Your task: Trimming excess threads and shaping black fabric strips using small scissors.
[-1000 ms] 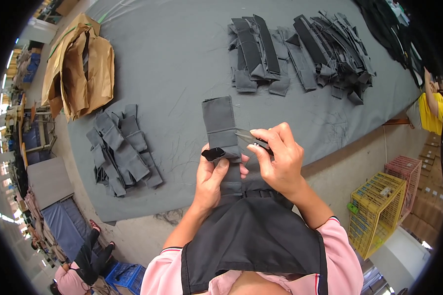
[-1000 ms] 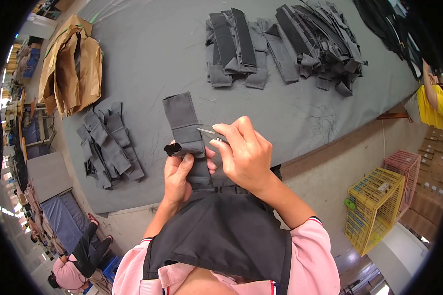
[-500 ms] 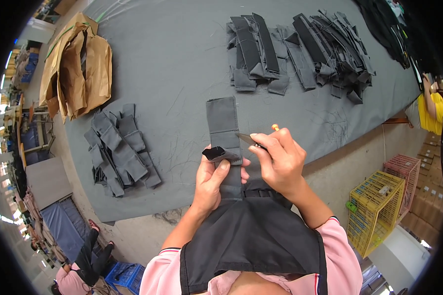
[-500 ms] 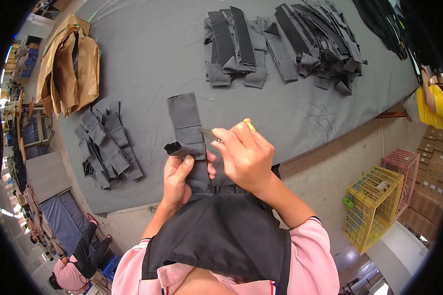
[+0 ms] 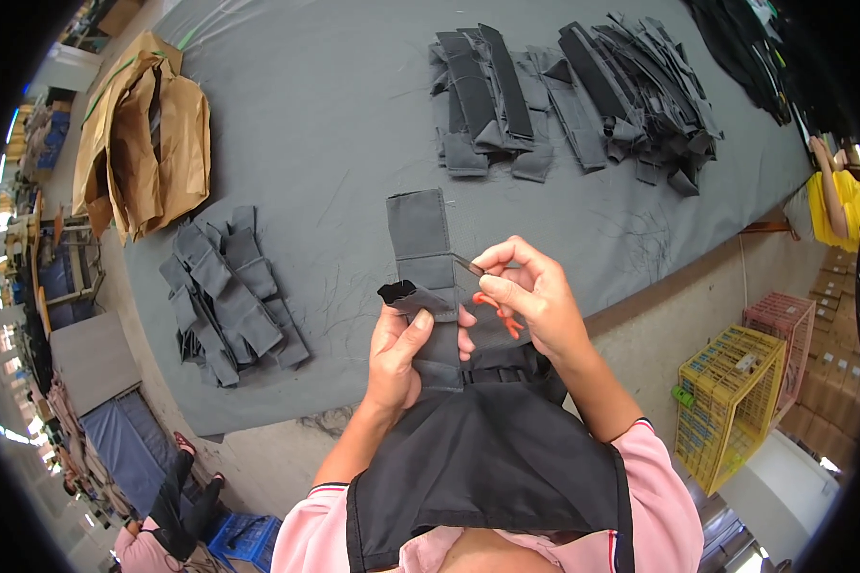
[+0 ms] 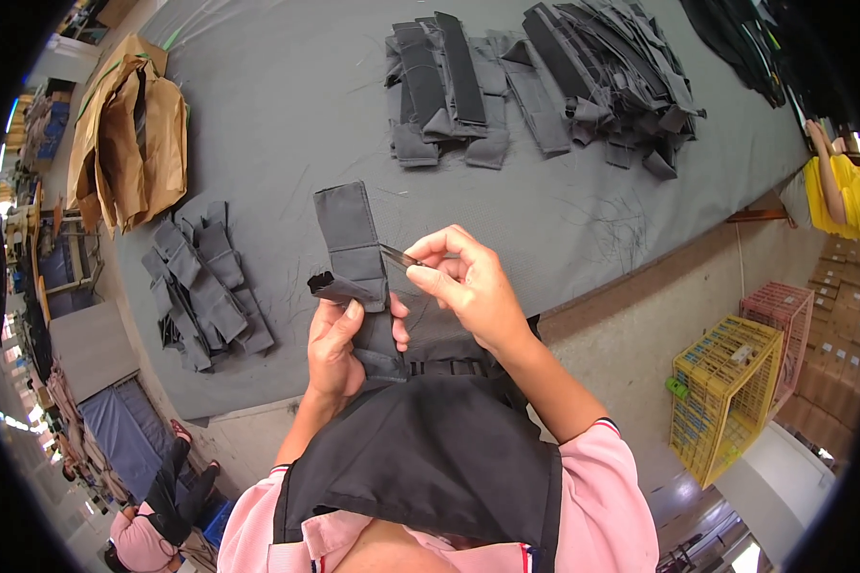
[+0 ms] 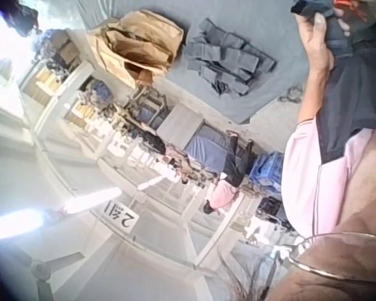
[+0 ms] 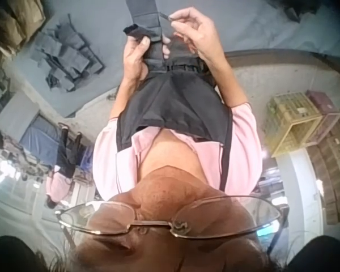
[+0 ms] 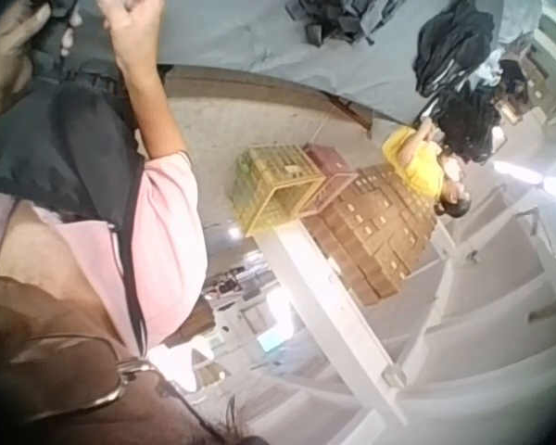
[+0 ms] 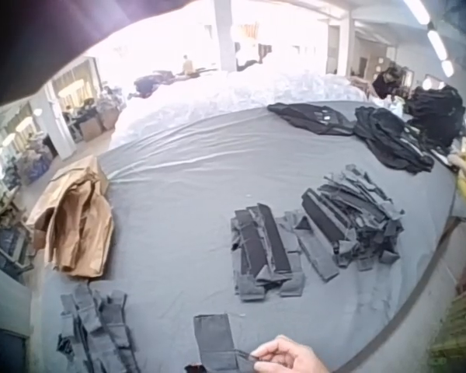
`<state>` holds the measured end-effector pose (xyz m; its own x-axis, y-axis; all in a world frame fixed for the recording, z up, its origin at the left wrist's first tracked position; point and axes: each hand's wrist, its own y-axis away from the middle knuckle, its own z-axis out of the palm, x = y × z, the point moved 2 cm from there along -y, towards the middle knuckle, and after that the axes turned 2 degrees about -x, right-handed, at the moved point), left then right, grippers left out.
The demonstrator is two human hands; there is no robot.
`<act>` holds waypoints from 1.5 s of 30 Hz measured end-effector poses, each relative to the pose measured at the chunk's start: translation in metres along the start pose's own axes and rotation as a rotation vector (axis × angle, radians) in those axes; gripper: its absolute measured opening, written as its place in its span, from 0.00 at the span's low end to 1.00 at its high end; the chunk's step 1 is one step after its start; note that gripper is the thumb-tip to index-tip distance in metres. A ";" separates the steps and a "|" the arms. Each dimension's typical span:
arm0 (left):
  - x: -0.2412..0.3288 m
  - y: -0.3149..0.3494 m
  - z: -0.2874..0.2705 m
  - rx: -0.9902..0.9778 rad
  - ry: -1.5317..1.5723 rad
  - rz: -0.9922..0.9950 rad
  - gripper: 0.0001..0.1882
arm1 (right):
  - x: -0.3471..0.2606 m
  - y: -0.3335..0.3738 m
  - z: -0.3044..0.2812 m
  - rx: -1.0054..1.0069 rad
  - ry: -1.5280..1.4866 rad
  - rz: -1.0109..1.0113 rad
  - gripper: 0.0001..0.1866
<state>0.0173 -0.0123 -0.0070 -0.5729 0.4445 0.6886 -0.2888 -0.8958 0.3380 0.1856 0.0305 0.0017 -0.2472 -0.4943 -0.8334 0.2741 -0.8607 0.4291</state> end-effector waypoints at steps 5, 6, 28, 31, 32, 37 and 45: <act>0.003 0.000 0.008 0.015 0.024 -0.027 0.15 | 0.016 -0.007 -0.002 -0.112 -0.307 -0.016 0.11; 0.003 0.000 0.009 0.035 -0.010 -0.026 0.16 | 0.017 -0.008 0.000 -0.107 -0.318 -0.047 0.11; 0.002 0.002 0.005 0.024 -0.015 -0.032 0.14 | -0.012 0.014 0.014 0.382 1.126 -0.937 0.14; 0.002 0.002 0.005 0.008 -0.004 -0.043 0.14 | -0.012 0.011 0.014 0.367 1.124 -1.004 0.15; 0.001 0.002 0.005 0.009 -0.003 -0.043 0.14 | -0.011 0.011 0.013 0.353 1.162 -1.001 0.15; -0.003 0.003 0.000 0.006 0.050 -0.062 0.14 | -0.011 0.016 0.015 0.342 1.226 -0.950 0.13; -0.004 0.002 -0.002 -0.053 -0.019 -0.029 0.21 | -0.018 0.011 0.016 0.278 1.030 -1.044 0.15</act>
<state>0.0175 -0.0159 -0.0096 -0.5495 0.4695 0.6911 -0.3452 -0.8808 0.3239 0.1778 0.0279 0.0271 0.5649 0.5426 -0.6217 0.1811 -0.8166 -0.5481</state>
